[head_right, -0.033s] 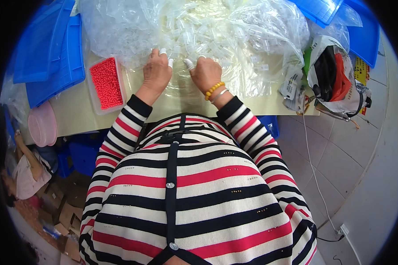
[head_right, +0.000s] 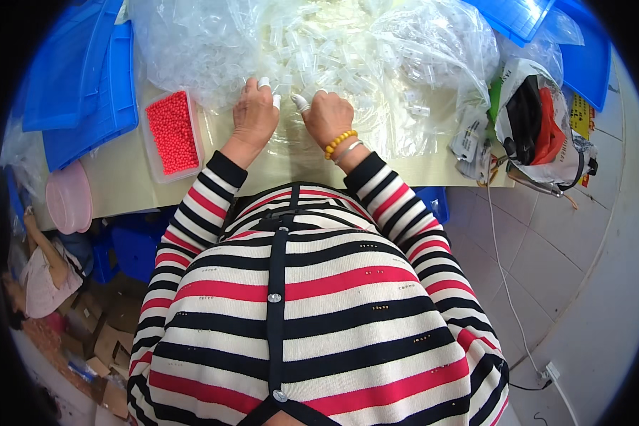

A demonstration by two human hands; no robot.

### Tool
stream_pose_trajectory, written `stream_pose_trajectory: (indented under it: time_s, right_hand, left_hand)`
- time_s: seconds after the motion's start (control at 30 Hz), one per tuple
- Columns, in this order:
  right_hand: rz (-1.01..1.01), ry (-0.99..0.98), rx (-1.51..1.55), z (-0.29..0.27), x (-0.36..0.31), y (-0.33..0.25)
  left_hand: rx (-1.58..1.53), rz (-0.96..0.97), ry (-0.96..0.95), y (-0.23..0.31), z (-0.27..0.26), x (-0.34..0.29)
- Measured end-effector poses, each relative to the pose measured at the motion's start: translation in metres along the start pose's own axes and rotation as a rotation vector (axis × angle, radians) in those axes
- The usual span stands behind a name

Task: The person repeatedly picks small red spherical objects from a container and places them into individual compartments of clear plastic blister packs. The person occasionally adjusts the head-mounted camera strap. The task is performed at a table in a workspace with other people visible in the background.

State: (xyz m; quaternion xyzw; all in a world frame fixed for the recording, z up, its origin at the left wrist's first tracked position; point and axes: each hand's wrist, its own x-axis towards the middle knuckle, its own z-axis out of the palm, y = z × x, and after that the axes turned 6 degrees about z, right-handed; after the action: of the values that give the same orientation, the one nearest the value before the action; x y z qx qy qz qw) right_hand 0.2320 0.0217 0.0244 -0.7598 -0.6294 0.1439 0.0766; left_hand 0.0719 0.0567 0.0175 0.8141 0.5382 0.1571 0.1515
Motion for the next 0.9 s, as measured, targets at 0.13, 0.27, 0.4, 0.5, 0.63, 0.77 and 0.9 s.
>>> stream_pose_trajectory:
  time_s: [0.13, 0.27, 0.4, 0.5, 0.63, 0.77, 0.9]
  right_hand:
    - [-0.011, 0.018, -0.054, 0.017, 0.002, -0.01]
    - [-0.044, -0.089, -0.062, 0.007, -0.003, -0.001]
    - [-0.129, -0.14, -0.102, -0.01, -0.015, 0.012]
    - [-0.101, -0.14, -0.062, -0.013, -0.019, 0.008]
    - [-0.046, -0.099, -0.059, -0.006, -0.018, 0.001]
    - [-0.047, -0.085, -0.041, -0.007, -0.018, 0.0]
    - [-0.157, -0.063, -0.052, -0.015, -0.021, 0.002]
  left_hand:
    - [-0.031, -0.011, 0.048, -0.003, 0.005, -0.005]
    - [-0.119, -0.033, 0.063, -0.006, -0.001, -0.03]
    - [-0.149, -0.15, 0.082, -0.015, -0.009, -0.054]
    - [-0.129, -0.183, 0.206, -0.029, -0.014, -0.052]
    - [-0.076, -0.073, 0.315, -0.038, -0.013, -0.028]
    - [-0.001, -0.087, 0.207, -0.034, -0.004, -0.012]
    - [-0.088, -0.11, 0.256, -0.032, 0.001, -0.021]
